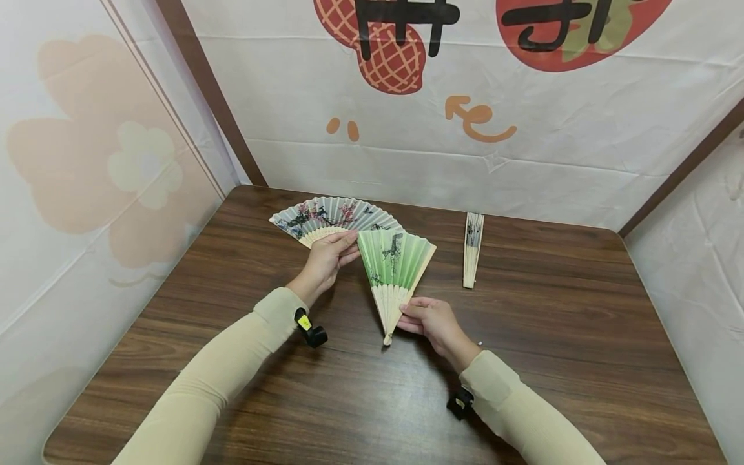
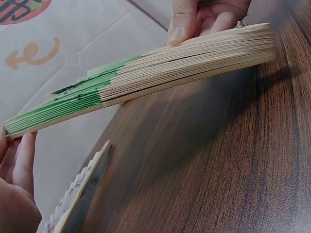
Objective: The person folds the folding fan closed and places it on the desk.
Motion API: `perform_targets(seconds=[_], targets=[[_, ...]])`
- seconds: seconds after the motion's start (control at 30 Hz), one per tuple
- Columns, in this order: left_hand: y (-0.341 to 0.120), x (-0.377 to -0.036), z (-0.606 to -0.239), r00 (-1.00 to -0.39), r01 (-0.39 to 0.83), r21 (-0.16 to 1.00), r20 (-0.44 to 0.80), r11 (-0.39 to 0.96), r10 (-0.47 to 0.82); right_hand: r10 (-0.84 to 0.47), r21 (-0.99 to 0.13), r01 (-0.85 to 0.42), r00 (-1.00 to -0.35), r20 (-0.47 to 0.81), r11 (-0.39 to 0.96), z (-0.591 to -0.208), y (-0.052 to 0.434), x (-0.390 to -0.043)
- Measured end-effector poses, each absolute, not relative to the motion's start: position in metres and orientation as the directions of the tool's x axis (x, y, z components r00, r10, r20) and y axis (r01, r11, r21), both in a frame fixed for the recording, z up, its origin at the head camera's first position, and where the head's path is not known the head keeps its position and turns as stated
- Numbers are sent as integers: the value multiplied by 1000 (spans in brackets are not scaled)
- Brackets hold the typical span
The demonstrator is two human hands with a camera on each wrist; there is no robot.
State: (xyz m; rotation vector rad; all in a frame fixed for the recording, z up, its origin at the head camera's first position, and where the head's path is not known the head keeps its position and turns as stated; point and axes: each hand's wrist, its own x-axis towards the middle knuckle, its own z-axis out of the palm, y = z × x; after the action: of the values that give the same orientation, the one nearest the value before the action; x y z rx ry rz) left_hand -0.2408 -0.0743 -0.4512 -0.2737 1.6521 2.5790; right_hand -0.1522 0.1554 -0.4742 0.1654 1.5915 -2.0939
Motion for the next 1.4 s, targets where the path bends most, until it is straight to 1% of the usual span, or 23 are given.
perform_targets(seconds=[0.3,0.77,1.4], targets=[[-74,-239,-450,-984,-141,899,-173,-416,-42,-321,-872,456,-865,-386,-181,-472,155,-151],[-72,-240,-451,-981,-153,902,-189,-405,-51,-321,-866,470,-858,-401,-173,-471,152,-149],[-70,-240,-451,-981,-154,908,-189,-391,-53,-336,-869,463,-858,-388,-177,-471,151,-148]])
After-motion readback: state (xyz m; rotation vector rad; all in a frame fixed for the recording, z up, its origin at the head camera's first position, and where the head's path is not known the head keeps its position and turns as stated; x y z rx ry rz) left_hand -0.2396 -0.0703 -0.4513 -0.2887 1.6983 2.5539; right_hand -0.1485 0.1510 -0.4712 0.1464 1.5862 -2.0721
